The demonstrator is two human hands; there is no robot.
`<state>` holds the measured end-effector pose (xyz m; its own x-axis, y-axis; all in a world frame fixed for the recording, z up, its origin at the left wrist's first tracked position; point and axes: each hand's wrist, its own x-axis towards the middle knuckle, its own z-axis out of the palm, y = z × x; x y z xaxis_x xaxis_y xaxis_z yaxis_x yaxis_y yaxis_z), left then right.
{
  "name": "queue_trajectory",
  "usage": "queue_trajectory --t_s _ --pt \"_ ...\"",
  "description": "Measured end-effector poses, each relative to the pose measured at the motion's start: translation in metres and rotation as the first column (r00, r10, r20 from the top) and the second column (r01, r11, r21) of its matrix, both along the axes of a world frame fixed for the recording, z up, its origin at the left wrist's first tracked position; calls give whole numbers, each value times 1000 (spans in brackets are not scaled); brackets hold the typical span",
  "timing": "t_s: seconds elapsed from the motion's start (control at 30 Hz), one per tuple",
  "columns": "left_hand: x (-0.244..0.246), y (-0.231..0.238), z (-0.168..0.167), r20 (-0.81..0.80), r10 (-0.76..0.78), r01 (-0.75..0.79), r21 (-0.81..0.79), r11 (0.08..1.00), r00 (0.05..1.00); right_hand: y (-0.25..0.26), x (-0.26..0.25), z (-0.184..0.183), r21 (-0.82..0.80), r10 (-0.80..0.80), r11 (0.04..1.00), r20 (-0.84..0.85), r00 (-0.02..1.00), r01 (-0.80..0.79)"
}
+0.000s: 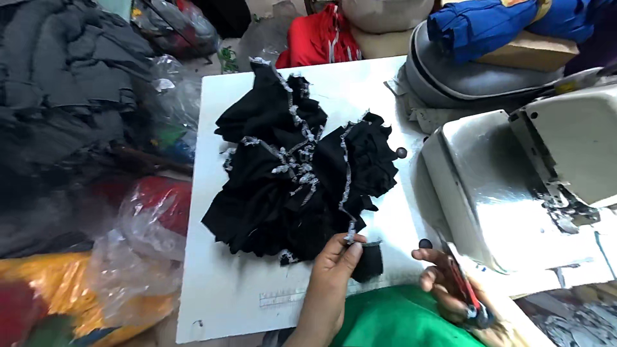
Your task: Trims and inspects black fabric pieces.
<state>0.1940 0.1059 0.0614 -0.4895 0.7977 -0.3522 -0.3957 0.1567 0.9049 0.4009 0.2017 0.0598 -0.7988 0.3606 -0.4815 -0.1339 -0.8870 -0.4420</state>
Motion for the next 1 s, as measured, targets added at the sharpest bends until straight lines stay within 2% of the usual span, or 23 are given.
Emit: queue_trajectory --t_s 0.07,0.1,0.17,0.27,0.37,0.43,0.53,0.77,0.9,1.0 --pt "3 -1 -1 -2 -65 65 21 998 998 2 7 -5 96 55 995 -181 982 -38" --pt "4 -1 0 -6 -88 89 38 995 996 2 9 -3 168 68 985 -196 978 -35" --pt "6 0 1 -9 -84 85 54 995 996 -1 6 10 268 34 963 -69 997 -14" --pt "7 2 4 3 9 -9 46 999 1000 -6 -6 29 398 -51 917 124 991 -3" --pt "5 6 7 38 114 -115 39 993 993 -5 -19 48 566 59 765 414 908 -308" --pt "4 8 10 64 155 -158 32 987 986 -5 -24 47 640 98 652 463 881 -408" --pt "3 10 13 130 180 -185 30 982 975 -5 -25 41 696 124 592 420 899 -407" --pt "2 15 23 240 180 -192 30 981 954 0 -37 31 594 194 680 419 887 -430" --pt "5 16 24 217 138 -150 38 988 966 2 -41 31 508 195 759 418 887 -406" --pt "8 18 23 182 104 -109 21 994 978 1 -42 30 507 152 785 400 904 -356"
